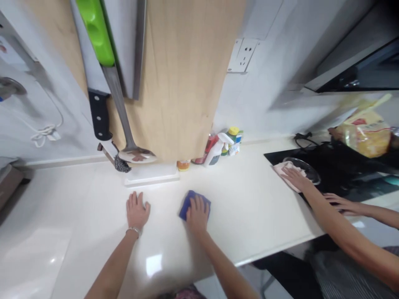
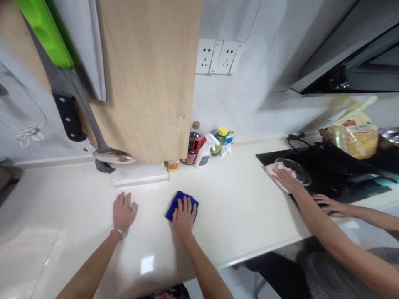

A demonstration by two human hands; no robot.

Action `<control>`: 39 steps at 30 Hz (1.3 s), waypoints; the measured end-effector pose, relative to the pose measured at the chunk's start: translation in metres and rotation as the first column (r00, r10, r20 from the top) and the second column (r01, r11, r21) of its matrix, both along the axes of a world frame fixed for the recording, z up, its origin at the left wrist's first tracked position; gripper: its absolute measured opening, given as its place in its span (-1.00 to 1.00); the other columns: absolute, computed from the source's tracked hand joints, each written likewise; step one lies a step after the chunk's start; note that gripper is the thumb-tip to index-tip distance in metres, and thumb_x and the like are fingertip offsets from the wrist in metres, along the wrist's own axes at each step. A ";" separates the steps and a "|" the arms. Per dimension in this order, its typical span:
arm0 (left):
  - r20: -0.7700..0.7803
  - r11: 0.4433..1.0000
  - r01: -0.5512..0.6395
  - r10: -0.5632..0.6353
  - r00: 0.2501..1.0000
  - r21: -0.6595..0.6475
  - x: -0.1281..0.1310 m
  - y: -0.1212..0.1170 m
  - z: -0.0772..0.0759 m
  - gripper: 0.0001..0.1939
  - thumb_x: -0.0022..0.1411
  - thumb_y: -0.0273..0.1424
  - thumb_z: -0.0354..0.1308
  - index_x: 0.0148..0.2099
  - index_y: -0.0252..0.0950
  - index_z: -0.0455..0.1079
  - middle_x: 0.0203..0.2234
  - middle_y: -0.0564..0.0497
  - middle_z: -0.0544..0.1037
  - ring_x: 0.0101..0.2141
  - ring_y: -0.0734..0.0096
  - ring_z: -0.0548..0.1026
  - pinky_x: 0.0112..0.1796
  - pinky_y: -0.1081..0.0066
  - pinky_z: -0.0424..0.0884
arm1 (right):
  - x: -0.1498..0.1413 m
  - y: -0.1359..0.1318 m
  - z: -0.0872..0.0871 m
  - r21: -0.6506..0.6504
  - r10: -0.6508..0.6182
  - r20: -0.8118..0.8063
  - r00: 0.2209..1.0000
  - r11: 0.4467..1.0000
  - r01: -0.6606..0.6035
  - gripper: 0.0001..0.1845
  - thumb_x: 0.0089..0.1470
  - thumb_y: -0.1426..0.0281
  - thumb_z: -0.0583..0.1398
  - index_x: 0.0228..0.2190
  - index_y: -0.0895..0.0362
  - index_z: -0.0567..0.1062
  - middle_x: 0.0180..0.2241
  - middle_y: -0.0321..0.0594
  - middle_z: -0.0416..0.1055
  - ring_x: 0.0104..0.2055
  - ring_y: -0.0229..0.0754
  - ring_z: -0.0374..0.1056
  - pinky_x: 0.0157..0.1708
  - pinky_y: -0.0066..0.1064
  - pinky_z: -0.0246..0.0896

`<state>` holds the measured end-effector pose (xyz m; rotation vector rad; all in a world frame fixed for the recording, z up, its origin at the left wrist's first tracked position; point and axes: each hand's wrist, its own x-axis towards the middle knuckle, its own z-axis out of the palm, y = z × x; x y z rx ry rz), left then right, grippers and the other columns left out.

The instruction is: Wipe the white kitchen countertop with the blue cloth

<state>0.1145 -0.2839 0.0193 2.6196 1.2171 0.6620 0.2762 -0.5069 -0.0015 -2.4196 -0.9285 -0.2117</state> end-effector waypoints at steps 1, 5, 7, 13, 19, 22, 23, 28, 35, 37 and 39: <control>0.009 1.000 0.000 0.000 1.000 -0.007 0.000 -0.001 0.000 -0.43 0.34 -0.28 -0.09 0.29 -0.44 0.26 0.35 -0.37 0.15 0.39 -0.10 -0.03 0.30 -0.11 -0.02 | -0.018 -0.002 0.000 0.027 0.031 -0.023 0.999 0.999 -0.031 -0.41 0.20 0.36 0.05 0.25 0.09 0.28 0.33 0.05 0.15 0.39 0.25 -0.03 0.31 0.32 -0.28; 0.036 0.998 0.008 -0.005 0.999 -0.069 -0.002 0.001 0.000 -0.43 0.34 -0.28 -0.09 0.31 -0.42 0.23 0.38 -0.34 0.10 0.40 -0.11 -0.06 0.31 -0.15 -0.05 | -0.052 -0.026 0.002 0.153 0.276 -0.107 0.955 0.954 -0.258 -0.38 0.16 0.32 0.07 0.26 0.05 0.26 0.33 -0.03 0.14 0.38 0.16 0.01 0.33 0.23 -0.14; 0.013 0.992 0.006 -0.005 1.000 -0.127 -0.001 0.001 0.004 -0.42 0.33 -0.29 -0.08 0.31 -0.47 0.23 0.37 -0.38 0.10 0.39 -0.17 -0.07 0.30 -0.20 -0.06 | -0.045 -0.054 0.004 0.234 0.290 -0.096 0.952 0.936 -0.262 -0.45 0.21 0.35 0.01 0.23 0.05 0.29 0.29 -0.05 0.22 0.34 0.04 0.12 0.31 0.11 -0.02; -0.026 0.817 0.569 -0.573 0.819 -0.092 0.022 -0.060 0.021 -0.43 0.38 -0.31 -0.12 0.36 -0.39 0.17 0.39 -0.23 0.12 0.42 0.06 -0.12 0.34 -0.07 -0.04 | 0.016 -0.176 -0.005 0.180 -0.042 0.066 0.997 0.983 0.029 -0.52 0.25 0.39 -0.05 0.15 0.12 0.35 0.18 0.01 0.34 0.27 -0.01 0.20 0.28 0.06 0.09; -0.119 0.636 0.770 -0.769 0.628 -0.042 0.039 -0.149 0.011 -0.35 0.36 -0.26 -0.03 0.44 -0.25 0.05 0.42 -0.17 0.05 0.41 0.02 -0.10 0.34 -0.14 -0.09 | 0.044 -0.224 -0.020 0.043 -0.223 0.103 0.969 0.975 0.219 -0.51 0.21 0.32 -0.04 0.10 0.17 0.39 0.16 0.10 0.34 0.22 0.11 0.24 0.17 0.06 0.23; -0.159 0.658 0.753 -0.744 0.649 -0.001 0.032 -0.155 0.009 -0.32 0.35 -0.23 0.01 0.45 -0.23 0.02 0.44 -0.18 -0.03 0.42 -0.04 -0.14 0.33 -0.17 -0.11 | 0.043 -0.223 -0.023 0.020 -0.254 0.096 0.962 0.967 0.253 -0.51 0.20 0.33 -0.03 0.12 0.12 0.35 0.18 0.05 0.33 0.21 0.10 0.25 0.17 0.05 0.22; -0.171 0.649 0.760 -0.749 0.641 0.005 0.027 -0.154 0.009 -0.30 0.35 -0.21 0.01 0.46 -0.23 -0.01 0.44 -0.18 -0.05 0.42 -0.04 -0.15 0.32 -0.17 -0.10 | 0.043 -0.222 -0.023 0.009 -0.264 0.092 0.960 0.965 0.264 -0.51 0.19 0.33 -0.03 0.13 0.10 0.35 0.19 0.03 0.32 0.21 0.09 0.24 0.17 0.05 0.21; -0.240 0.618 0.786 -0.758 0.606 0.032 -0.011 -0.145 0.011 -0.16 0.30 -0.15 0.08 0.49 -0.23 -0.15 0.46 -0.20 -0.19 0.42 -0.13 -0.20 0.30 -0.19 -0.07 | 0.044 -0.222 -0.020 -0.035 -0.263 0.082 0.961 0.963 0.266 -0.52 0.16 0.34 -0.02 0.10 0.08 0.35 0.17 -0.01 0.35 0.18 0.08 0.27 0.12 0.01 0.22; -0.249 0.667 0.739 -0.703 0.666 0.092 -0.018 -0.148 0.011 -0.18 0.32 -0.18 0.08 0.49 -0.21 -0.16 0.46 -0.23 -0.20 0.41 -0.16 -0.19 0.30 -0.20 -0.08 | 0.028 -0.211 -0.014 -0.051 -0.341 0.071 0.937 0.937 0.345 -0.50 0.13 0.35 0.00 0.11 0.07 0.35 0.18 -0.04 0.34 0.19 0.09 0.25 0.14 0.00 0.17; -0.250 0.672 0.735 -0.700 0.669 0.087 -0.008 -0.151 0.016 -0.18 0.31 -0.18 0.08 0.49 -0.22 -0.15 0.46 -0.24 -0.19 0.41 -0.16 -0.18 0.30 -0.19 -0.07 | 0.022 -0.211 -0.012 -0.058 -0.340 0.068 0.938 0.937 0.344 -0.50 0.14 0.35 0.00 0.10 0.08 0.34 0.18 -0.04 0.34 0.20 0.09 0.24 0.15 0.00 0.16; -0.253 0.672 0.737 -0.703 0.665 0.072 0.003 -0.154 0.023 -0.17 0.31 -0.18 0.09 0.49 -0.23 -0.14 0.45 -0.26 -0.17 0.41 -0.16 -0.17 0.30 -0.18 -0.07 | 0.016 -0.215 -0.008 -0.066 -0.321 0.068 0.945 0.943 0.325 -0.52 0.15 0.34 0.00 0.10 0.09 0.34 0.19 -0.06 0.34 0.20 0.08 0.24 0.16 -0.02 0.15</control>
